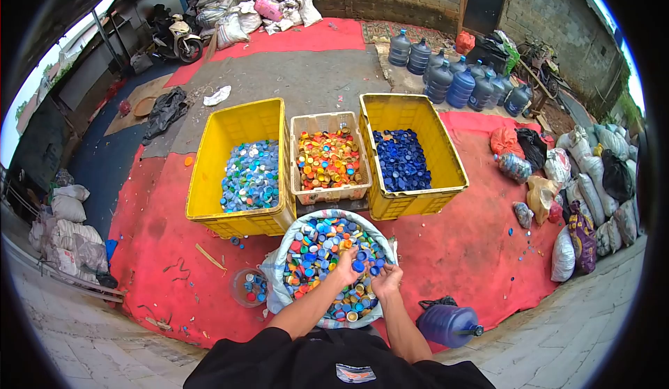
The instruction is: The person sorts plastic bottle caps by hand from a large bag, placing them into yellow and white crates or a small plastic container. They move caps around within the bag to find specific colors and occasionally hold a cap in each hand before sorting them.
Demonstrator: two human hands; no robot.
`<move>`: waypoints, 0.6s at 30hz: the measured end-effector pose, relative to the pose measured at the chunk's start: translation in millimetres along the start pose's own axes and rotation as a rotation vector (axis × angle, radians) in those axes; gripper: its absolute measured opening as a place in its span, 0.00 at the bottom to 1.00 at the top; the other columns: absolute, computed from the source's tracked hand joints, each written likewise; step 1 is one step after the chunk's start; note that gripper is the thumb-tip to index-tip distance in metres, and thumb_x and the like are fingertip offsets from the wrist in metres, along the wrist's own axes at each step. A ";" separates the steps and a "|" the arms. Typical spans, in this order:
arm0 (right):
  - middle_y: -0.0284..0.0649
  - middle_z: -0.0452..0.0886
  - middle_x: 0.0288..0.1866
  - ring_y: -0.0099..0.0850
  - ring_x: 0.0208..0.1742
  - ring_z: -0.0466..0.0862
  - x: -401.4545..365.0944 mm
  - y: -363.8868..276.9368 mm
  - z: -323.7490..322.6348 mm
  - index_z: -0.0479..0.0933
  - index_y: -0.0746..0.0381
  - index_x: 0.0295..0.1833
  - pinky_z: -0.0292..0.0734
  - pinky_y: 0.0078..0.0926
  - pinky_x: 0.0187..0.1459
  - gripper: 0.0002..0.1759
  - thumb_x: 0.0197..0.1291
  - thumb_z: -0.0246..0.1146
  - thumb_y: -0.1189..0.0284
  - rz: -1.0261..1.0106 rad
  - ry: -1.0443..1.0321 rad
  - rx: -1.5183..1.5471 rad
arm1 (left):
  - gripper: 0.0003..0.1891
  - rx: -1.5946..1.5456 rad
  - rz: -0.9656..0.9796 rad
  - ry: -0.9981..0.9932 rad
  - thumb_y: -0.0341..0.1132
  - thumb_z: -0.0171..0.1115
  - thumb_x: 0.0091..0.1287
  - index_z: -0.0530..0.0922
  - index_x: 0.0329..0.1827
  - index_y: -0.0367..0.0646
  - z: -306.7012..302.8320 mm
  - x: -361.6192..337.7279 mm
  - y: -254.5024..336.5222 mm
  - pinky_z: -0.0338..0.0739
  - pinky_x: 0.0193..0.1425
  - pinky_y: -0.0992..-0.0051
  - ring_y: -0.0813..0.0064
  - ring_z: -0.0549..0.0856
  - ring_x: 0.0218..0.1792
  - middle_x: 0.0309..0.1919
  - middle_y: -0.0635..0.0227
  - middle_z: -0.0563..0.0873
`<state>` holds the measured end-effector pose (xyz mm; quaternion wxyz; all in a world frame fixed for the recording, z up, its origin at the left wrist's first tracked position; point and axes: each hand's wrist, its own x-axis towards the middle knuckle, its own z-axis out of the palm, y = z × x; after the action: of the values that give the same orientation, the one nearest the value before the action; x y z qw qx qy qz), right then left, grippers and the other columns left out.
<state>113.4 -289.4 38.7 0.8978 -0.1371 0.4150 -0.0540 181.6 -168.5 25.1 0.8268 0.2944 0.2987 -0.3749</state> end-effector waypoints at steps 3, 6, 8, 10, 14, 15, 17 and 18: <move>0.51 0.72 0.52 0.45 0.54 0.74 27.9 -61.5 70.4 0.67 0.74 0.49 0.72 0.44 0.60 0.20 0.54 0.51 0.71 -0.144 -0.217 0.138 | 0.25 0.041 0.064 -0.254 0.49 0.55 0.70 0.71 0.55 0.32 95.2 37.6 45.9 0.77 0.56 0.64 0.61 0.82 0.46 0.44 0.56 0.81; 0.62 0.55 0.71 0.55 0.76 0.55 26.1 -128.4 152.9 0.59 0.81 0.59 0.50 0.53 0.77 0.31 0.53 0.52 0.72 -0.291 -0.460 0.199 | 0.47 -0.003 0.171 -0.464 0.58 0.60 0.64 0.54 0.70 0.23 200.4 6.1 100.8 0.62 0.71 0.58 0.58 0.72 0.63 0.65 0.46 0.68; 0.63 0.52 0.73 0.57 0.77 0.50 31.1 -153.0 173.3 0.57 0.82 0.59 0.49 0.53 0.76 0.30 0.55 0.52 0.72 -0.378 -0.378 0.104 | 0.59 0.096 0.238 -0.405 0.61 0.64 0.59 0.37 0.75 0.27 213.4 22.6 124.5 0.53 0.76 0.54 0.52 0.65 0.69 0.71 0.42 0.56; 0.63 0.50 0.74 0.56 0.77 0.50 40.1 -157.0 169.1 0.57 0.80 0.61 0.50 0.53 0.76 0.29 0.57 0.52 0.73 -0.431 -0.377 0.040 | 0.51 0.065 0.250 -0.274 0.55 0.65 0.62 0.46 0.75 0.32 210.5 10.1 135.8 0.59 0.74 0.57 0.57 0.69 0.66 0.69 0.45 0.61; 0.60 0.58 0.71 0.53 0.75 0.59 33.2 -121.7 112.2 0.59 0.74 0.66 0.60 0.49 0.72 0.27 0.61 0.52 0.79 -0.480 -0.267 -0.294 | 0.21 0.203 0.417 -0.187 0.47 0.66 0.65 0.74 0.51 0.40 112.3 7.1 122.8 0.77 0.54 0.62 0.69 0.81 0.48 0.45 0.61 0.80; 0.56 0.65 0.66 0.50 0.70 0.66 32.3 -105.3 92.5 0.61 0.73 0.66 0.65 0.48 0.69 0.26 0.62 0.54 0.79 -0.448 -0.262 -0.364 | 0.15 0.157 0.415 -0.118 0.46 0.67 0.65 0.78 0.39 0.43 82.4 0.9 114.0 0.82 0.44 0.66 0.74 0.83 0.40 0.34 0.68 0.83; 0.46 0.78 0.51 0.40 0.52 0.81 41.2 -68.2 45.8 0.68 0.71 0.61 0.77 0.41 0.59 0.22 0.61 0.61 0.80 -0.370 -0.215 -0.473 | 0.17 0.158 0.318 0.057 0.50 0.63 0.67 0.77 0.32 0.45 21.9 -5.4 91.4 0.82 0.43 0.62 0.75 0.83 0.35 0.29 0.72 0.83; 0.41 0.81 0.44 0.32 0.42 0.83 37.6 -49.8 28.4 0.72 0.69 0.57 0.81 0.34 0.50 0.19 0.61 0.64 0.78 -0.333 -0.145 -0.558 | 0.19 0.149 0.274 0.152 0.52 0.62 0.68 0.76 0.30 0.46 -2.2 -14.0 78.3 0.81 0.43 0.63 0.75 0.82 0.34 0.28 0.72 0.82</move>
<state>160.2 -339.3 43.3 0.8317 -0.4470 0.3208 -0.0745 235.7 -118.0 54.3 0.8210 0.4205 0.2887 -0.2564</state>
